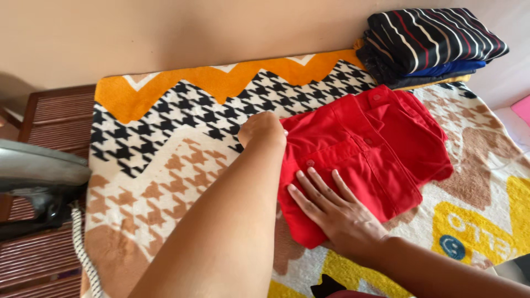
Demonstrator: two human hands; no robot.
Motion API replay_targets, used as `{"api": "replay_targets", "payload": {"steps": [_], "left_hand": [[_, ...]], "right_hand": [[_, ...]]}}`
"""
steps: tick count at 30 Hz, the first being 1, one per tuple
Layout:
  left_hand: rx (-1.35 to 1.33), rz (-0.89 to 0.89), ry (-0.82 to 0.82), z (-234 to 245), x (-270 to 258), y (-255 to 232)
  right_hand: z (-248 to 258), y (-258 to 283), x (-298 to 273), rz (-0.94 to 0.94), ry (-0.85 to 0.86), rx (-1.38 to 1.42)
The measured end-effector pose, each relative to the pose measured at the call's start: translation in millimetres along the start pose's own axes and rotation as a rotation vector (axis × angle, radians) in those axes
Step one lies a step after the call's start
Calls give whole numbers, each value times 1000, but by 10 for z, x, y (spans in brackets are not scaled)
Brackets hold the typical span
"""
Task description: The person folds a red shirt and then irons a purple patterned cloth on a flat surface.
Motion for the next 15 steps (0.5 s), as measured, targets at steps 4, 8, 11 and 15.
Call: {"api": "replay_targets", "payload": {"steps": [4,8,11,15], "left_hand": [[-32,117,101,151,-235,529],[-14,233,65,362,-756,1139],[-38,297,121,454,-1221,1368],[-133,238,251,455,-1761,1528]], "right_hand": [[68,58,-151,203,-193,61],[39,58,-348,322,-200,54],[7,101,-511,417,-167,165],[103,-23,-845,570,-179,156]]}}
Point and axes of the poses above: each hand's wrist, its own x-axis towards the middle knuckle, its own z-axis out of the back of the hand, y = z × x, the point moved 5 cm from there along x, towards the middle knuckle, and after that the axes turned 15 degrees about -y, right-handed, at the moved point
